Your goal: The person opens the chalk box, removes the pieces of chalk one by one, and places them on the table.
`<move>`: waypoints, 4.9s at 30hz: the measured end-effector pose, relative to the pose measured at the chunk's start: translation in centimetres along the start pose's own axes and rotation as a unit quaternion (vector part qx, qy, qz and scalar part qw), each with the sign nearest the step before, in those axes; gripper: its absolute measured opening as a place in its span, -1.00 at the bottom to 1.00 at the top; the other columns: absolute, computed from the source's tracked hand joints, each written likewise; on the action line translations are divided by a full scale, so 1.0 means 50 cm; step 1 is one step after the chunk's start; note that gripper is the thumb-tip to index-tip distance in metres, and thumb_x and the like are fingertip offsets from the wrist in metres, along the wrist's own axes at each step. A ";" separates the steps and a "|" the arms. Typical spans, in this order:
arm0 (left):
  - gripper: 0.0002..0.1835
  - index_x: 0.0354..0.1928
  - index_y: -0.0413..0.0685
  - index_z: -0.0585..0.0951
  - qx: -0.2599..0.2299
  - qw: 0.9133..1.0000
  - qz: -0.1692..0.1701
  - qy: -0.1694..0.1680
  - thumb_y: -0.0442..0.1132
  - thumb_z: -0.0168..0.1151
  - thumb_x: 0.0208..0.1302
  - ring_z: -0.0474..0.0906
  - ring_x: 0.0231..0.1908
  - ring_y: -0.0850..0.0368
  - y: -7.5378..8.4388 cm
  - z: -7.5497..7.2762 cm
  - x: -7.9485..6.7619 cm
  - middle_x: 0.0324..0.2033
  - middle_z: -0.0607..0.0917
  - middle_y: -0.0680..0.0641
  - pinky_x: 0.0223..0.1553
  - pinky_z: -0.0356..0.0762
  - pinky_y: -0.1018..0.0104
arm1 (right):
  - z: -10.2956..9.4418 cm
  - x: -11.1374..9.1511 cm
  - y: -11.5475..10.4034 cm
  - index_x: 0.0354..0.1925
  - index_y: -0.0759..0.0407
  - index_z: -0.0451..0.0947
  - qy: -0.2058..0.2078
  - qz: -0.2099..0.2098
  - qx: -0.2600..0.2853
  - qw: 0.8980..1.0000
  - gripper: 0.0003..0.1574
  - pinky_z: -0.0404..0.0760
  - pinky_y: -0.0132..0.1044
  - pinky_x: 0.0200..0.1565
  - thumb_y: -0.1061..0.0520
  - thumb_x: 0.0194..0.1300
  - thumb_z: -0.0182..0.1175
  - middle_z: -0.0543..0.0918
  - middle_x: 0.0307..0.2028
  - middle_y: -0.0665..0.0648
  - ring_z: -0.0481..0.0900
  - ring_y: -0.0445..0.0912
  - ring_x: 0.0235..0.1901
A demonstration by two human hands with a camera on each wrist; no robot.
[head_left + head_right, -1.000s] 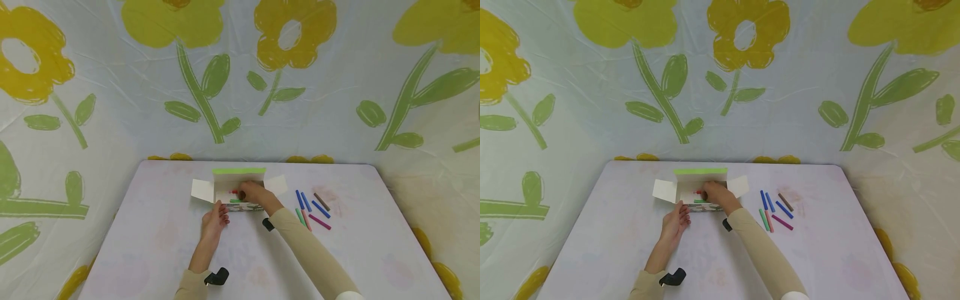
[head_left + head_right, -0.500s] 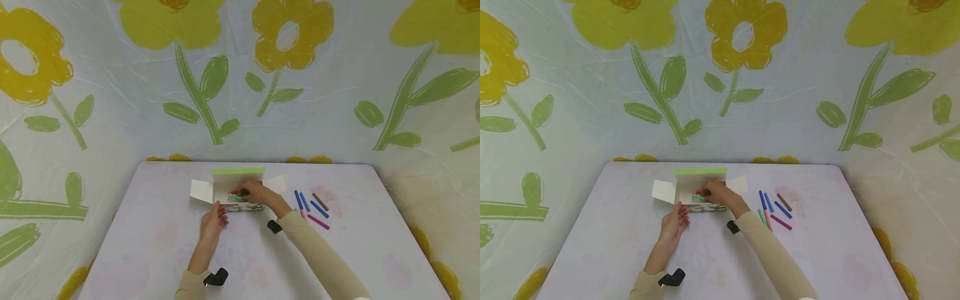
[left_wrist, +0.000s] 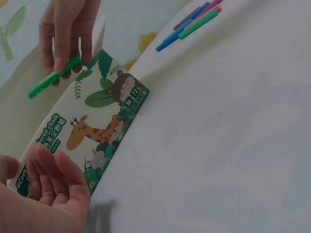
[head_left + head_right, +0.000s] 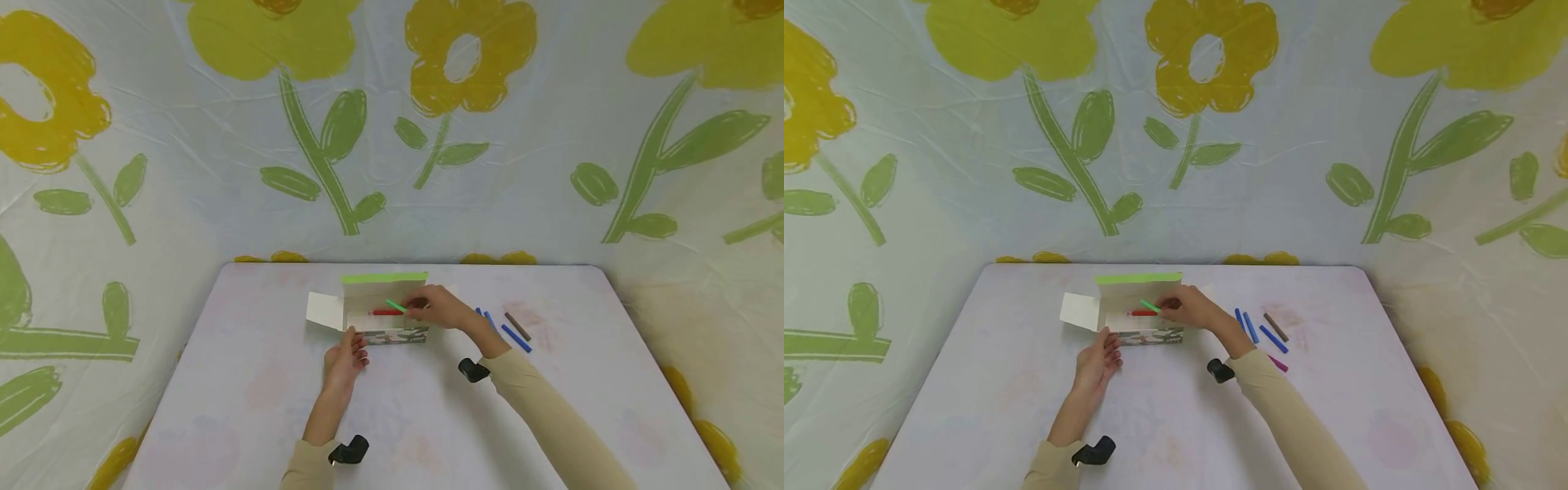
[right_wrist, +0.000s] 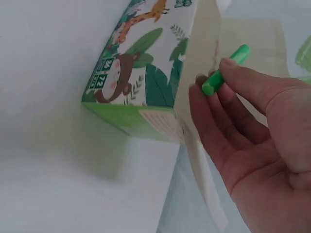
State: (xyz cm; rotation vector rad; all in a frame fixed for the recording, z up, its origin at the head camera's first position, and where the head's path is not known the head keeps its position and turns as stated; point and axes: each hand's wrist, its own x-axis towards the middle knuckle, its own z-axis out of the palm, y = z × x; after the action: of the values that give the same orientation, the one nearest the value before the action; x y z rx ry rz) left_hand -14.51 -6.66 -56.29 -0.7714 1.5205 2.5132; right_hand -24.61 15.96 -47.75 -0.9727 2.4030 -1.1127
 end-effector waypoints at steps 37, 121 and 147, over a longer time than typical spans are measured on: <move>-0.55 -0.04 -0.32 0.56 0.005 1.000 -0.005 -0.009 0.03 0.17 0.54 0.47 -0.44 0.23 0.001 -0.005 -0.002 -0.34 0.65 0.00 -0.37 0.51 0.38 | -0.117 -0.304 0.126 0.33 0.28 0.47 0.169 0.230 0.115 0.951 -0.36 0.64 -0.28 0.08 -0.11 0.52 0.21 0.67 0.11 0.31 0.69 0.06 0.04; -0.52 -0.05 -0.37 0.60 0.009 1.000 -0.012 -0.015 0.03 0.12 0.56 0.49 -0.48 0.22 -0.002 -0.006 0.007 -0.38 0.68 -0.01 -0.38 0.54 0.39 | -0.028 -0.054 -0.004 -0.06 0.30 0.65 0.141 0.068 0.013 0.988 -0.83 0.65 -0.03 0.01 0.22 0.50 0.22 0.72 -0.15 0.27 0.69 0.06 -0.10; -0.49 -0.06 -0.37 0.62 0.011 1.000 -0.005 -0.020 0.06 0.12 0.55 0.49 -0.50 0.24 -0.002 -0.004 0.005 -0.40 0.68 0.00 -0.40 0.54 0.40 | 0.088 0.082 0.008 -0.14 0.39 0.69 -0.071 0.014 -0.063 0.995 -0.87 0.60 -0.34 -0.15 0.31 0.40 0.30 0.73 -0.23 0.23 0.64 -0.07 -0.26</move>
State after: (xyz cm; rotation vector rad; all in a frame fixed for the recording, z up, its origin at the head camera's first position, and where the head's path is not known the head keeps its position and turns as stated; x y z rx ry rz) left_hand -14.60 -6.85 -56.54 -0.7200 1.5263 2.4843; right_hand -25.41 10.90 -50.92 -1.0174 2.3854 -0.8606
